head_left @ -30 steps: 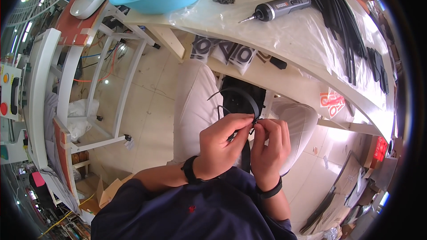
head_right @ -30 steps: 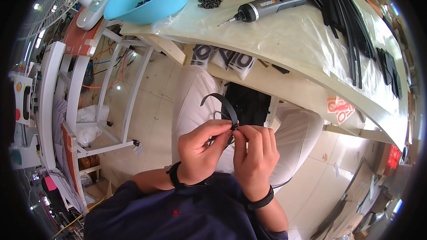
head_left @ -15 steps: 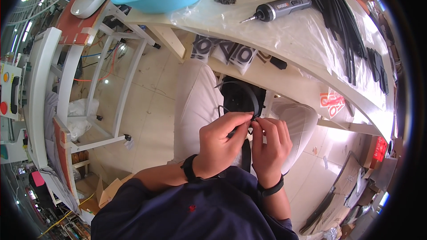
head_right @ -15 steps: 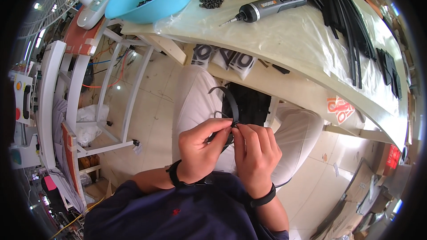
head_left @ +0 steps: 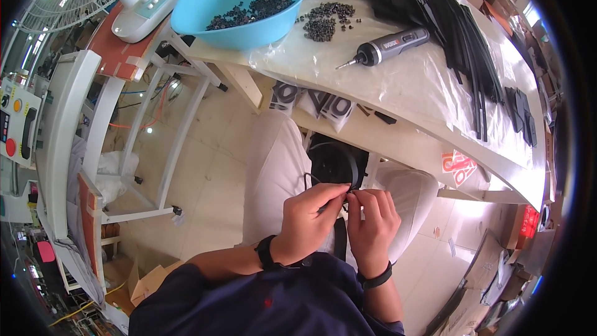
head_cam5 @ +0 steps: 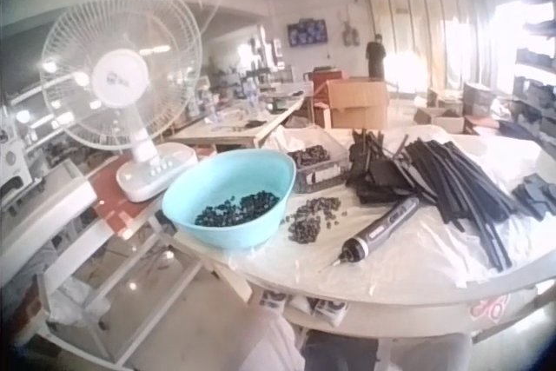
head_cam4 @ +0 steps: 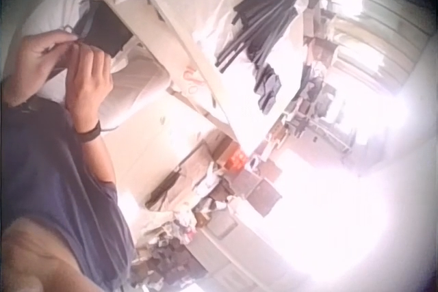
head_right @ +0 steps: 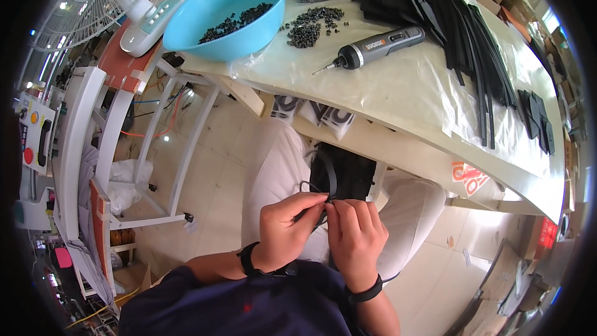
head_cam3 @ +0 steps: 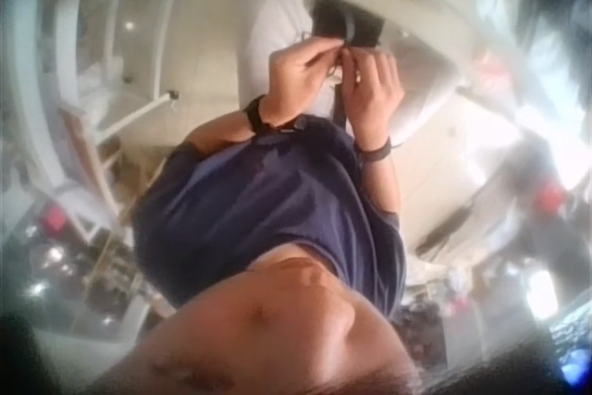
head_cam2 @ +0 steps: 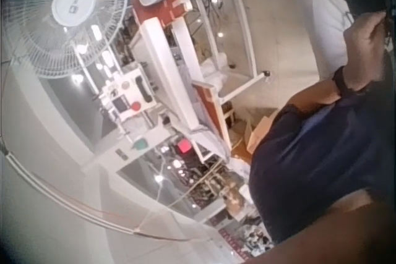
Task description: Manually assembling plastic buckles and black straps at a workshop table.
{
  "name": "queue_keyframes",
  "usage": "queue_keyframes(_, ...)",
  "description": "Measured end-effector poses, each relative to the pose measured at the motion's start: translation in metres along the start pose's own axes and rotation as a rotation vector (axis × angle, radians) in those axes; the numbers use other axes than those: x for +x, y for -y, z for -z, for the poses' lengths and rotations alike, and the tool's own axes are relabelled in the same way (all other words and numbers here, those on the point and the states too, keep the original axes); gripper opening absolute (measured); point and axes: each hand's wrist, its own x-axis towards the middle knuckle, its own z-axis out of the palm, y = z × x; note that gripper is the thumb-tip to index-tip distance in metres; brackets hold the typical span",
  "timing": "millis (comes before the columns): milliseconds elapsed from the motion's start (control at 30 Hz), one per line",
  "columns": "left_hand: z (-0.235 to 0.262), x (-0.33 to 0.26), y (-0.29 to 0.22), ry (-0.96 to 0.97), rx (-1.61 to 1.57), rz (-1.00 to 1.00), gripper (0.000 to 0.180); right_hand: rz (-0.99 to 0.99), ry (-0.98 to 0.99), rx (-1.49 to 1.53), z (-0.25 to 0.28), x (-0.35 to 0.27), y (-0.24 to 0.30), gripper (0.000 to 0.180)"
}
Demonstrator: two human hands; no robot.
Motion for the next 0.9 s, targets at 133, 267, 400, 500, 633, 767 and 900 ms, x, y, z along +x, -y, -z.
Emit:
queue_keyframes(133, 0.002, 0.001, -0.001, 0.012, 0.044, 0.064, 0.015, 0.018, -0.012, 0.03, -0.003, 0.004, 0.001, 0.025)
queue_keyframes(267, 0.006, -0.001, -0.001, 0.04, 0.053, 0.068, 0.014, 0.116, 0.011, 0.045, -0.004, -0.002, -0.008, 0.028)
queue_keyframes(400, 0.004, -0.001, 0.001, 0.031, 0.076, 0.042, 0.015, 0.082, -0.011, 0.01, -0.004, 0.001, -0.006, 0.024)
queue_keyframes(500, 0.002, 0.001, -0.003, 0.058, 0.114, 0.023, 0.019, 0.043, -0.024, -0.039, -0.004, 0.0, -0.006, 0.019)
queue_keyframes(633, 0.0, 0.01, -0.006, 0.176, 0.118, -0.093, 0.026, -0.017, -0.014, -0.031, 0.001, -0.001, -0.009, 0.014)
queue_keyframes(767, 0.018, 0.041, -0.025, 0.486, -0.153, 0.165, 0.03, -0.086, -0.117, 0.187, 0.017, -0.001, -0.019, 0.008)
queue_keyframes(900, 0.038, 0.095, -0.092, 0.511, -0.223, -0.047, 0.039, -0.172, -0.204, 0.361, 0.024, -0.007, -0.036, 0.005)
